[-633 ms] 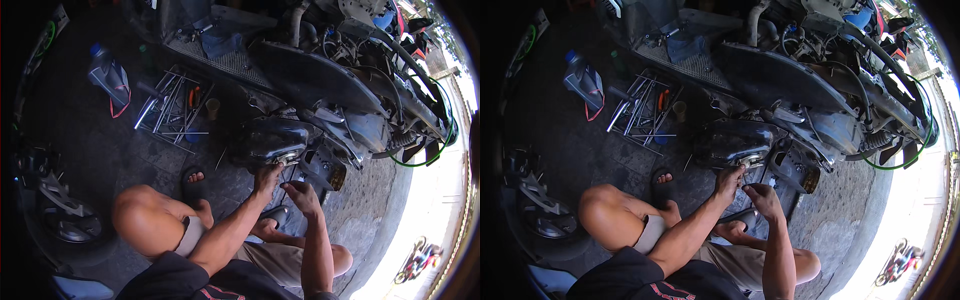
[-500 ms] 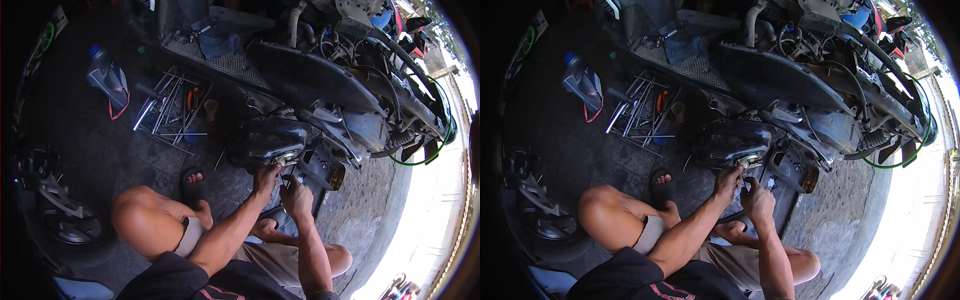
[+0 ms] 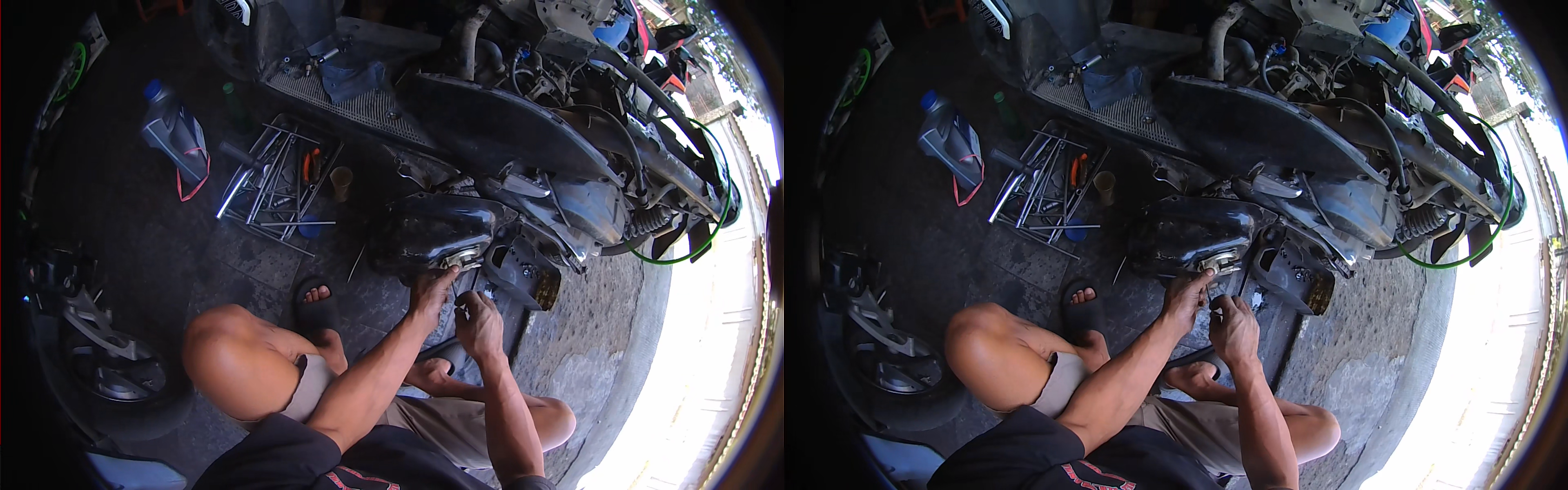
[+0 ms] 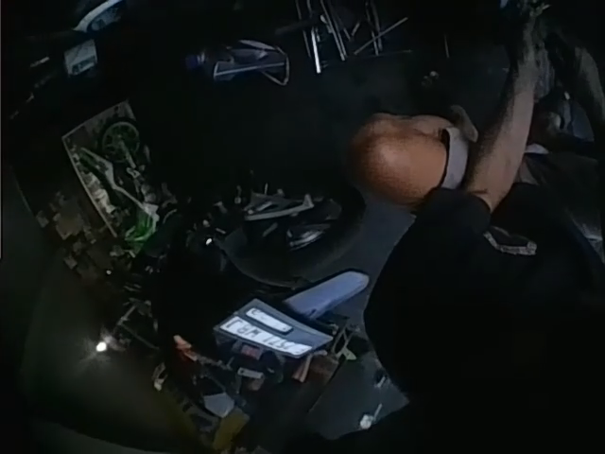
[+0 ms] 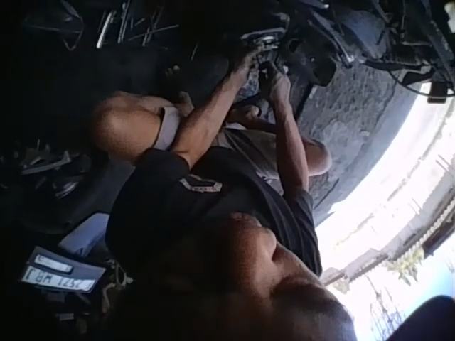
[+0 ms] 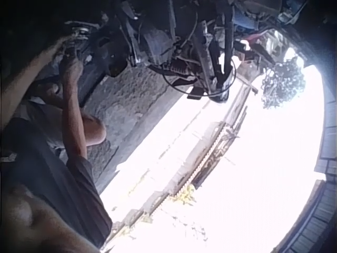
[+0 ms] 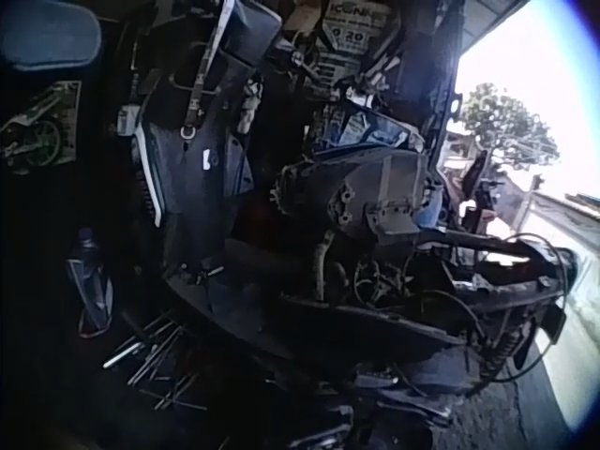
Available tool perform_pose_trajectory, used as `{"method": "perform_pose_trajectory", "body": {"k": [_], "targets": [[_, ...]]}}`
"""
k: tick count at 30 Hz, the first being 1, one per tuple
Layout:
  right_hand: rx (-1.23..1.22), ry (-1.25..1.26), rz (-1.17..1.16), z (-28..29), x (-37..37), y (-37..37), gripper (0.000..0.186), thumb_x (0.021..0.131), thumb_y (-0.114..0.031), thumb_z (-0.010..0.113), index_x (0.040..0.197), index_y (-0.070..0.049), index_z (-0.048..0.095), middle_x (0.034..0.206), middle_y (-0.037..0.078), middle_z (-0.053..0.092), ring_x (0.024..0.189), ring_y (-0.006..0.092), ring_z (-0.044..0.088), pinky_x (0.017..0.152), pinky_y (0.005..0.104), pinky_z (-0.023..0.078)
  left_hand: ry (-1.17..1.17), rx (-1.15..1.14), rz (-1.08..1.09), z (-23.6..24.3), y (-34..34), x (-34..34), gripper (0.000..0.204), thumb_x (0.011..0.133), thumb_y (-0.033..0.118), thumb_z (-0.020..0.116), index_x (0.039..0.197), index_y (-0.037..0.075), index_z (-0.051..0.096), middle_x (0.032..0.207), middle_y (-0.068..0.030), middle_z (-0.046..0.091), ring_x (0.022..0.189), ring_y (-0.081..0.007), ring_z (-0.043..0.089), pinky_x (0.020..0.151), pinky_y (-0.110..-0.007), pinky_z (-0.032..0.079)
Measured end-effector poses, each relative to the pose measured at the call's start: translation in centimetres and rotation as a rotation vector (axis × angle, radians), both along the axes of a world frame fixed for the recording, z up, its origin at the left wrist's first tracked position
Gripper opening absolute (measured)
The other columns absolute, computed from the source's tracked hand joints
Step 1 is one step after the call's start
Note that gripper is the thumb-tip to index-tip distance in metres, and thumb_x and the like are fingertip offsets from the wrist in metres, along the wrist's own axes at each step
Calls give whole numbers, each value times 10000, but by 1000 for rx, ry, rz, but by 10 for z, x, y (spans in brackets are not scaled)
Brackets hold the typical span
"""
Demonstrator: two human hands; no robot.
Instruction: Remove the fuel pump assembly from a motorcycle fuel tank using hand tools.
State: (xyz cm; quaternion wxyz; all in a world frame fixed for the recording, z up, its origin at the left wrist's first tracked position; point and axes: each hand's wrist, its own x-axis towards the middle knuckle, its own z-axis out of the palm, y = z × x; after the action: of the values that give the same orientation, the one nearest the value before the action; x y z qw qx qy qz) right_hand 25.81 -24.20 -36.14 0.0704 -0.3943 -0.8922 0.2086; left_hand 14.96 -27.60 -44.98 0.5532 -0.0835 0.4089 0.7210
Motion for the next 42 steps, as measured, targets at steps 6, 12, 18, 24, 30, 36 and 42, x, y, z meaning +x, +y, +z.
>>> {"method": "perform_pose_trajectory", "body": {"k": [6,12,18,24,30,36,42], "targets": [[-684,60,-155,-15,13,51,399,857,-283,561,999,55,718,903,143,713,850,207,628,786,345,472,67,-16,-6,7,8,7,109,929,172,681,877,76,675,676,55,522,561,-53,443,503,-228,359],[-572,-55,-2,14,-14,48,390,823,-301,643,920,66,734,793,161,697,744,192,622,708,330,476,91,-43,154,-7,10,8,123,938,155,659,995,52,696,867,12,647,745,-83,566,655,-268,456],[-694,-3,-113,2,-17,45,356,808,-257,679,919,77,730,805,171,702,694,178,591,665,326,465,234,-5,126,-10,7,8,128,933,167,662,977,53,702,831,14,619,735,-85,542,662,-265,427],[-736,13,-229,11,-21,46,351,827,-267,679,933,63,737,819,139,707,712,181,579,671,328,463,294,-83,19,-1,7,6,214,917,164,646,959,-33,720,887,-107,716,833,-207,637,767,-357,474],[-714,5,-215,14,-28,43,378,837,-261,644,995,75,718,867,156,706,763,194,612,719,340,484,297,-35,109,-3,5,4,226,921,162,650,1008,-40,705,953,-96,707,846,-193,626,768,-345,476],[-728,15,5,2,-16,54,376,818,-264,652,966,75,721,860,142,706,752,198,617,717,342,485,282,-111,47,6,6,5,254,913,189,676,1019,-40,702,943,-85,698,844,-178,610,750,-338,469],[-867,29,-276,16,-27,48,326,791,-262,701,923,33,736,828,94,699,706,153,594,608,309,440,233,-69,48,-3,6,0,136,927,176,667,955,52,717,839,2,633,707,-86,544,601,-253,431]]}}
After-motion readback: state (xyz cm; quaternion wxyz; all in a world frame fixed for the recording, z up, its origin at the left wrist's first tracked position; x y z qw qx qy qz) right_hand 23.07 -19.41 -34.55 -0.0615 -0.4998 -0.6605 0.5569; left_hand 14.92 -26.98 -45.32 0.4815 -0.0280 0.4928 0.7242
